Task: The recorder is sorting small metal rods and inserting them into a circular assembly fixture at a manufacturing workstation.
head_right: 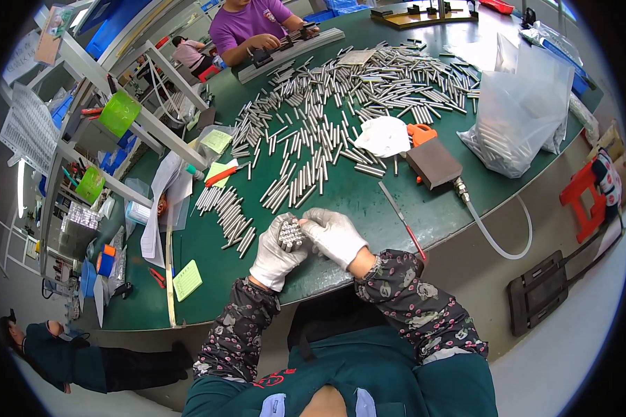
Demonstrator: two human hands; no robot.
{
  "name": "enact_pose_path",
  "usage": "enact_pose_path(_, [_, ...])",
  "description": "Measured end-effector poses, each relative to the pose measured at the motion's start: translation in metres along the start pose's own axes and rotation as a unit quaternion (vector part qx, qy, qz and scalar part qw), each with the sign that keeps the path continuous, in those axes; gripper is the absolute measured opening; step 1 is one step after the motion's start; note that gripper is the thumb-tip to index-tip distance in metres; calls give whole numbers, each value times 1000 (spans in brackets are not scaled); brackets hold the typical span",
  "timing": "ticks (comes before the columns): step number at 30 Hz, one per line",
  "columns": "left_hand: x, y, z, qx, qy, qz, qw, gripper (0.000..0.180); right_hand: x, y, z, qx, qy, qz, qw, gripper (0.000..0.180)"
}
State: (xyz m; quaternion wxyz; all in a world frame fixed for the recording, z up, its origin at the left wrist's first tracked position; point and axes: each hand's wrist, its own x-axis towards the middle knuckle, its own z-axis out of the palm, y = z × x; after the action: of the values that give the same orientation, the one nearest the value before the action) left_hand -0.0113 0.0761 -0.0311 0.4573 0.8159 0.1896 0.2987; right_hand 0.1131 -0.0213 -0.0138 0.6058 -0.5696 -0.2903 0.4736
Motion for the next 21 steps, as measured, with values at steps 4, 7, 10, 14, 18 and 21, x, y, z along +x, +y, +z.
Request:
enact_pose_path(4, [0, 1, -2, -34, -10, -12, 999, 48, 0, 1, -1, 9, -10, -6, 1000, 37])
enact_pose_path(7, [1, 0, -4, -80, -19, -34, 996, 47, 0, -2, -1, 11, -20, -4, 1000, 36])
enact_pose_path(10, [1, 5, -4, -112, -27, -51, 992, 45, -1, -2, -1, 10, -23, -2, 1000, 35])
enact_pose_path(14, [1, 6, -5, -124, -29, -60, 990, 44, -1, -1, -1, 32, -34, -1, 999, 35])
enact_pose_path(18, [0, 3, -5, -133, -33, -55, 989, 45, -1, 0, -1, 28, -33, 2, 999, 35])
enact_pose_path(21, [-1, 4, -4, -155, -31, -60, 986, 47, -1, 0, -1, 25, -30, 1, 999, 34])
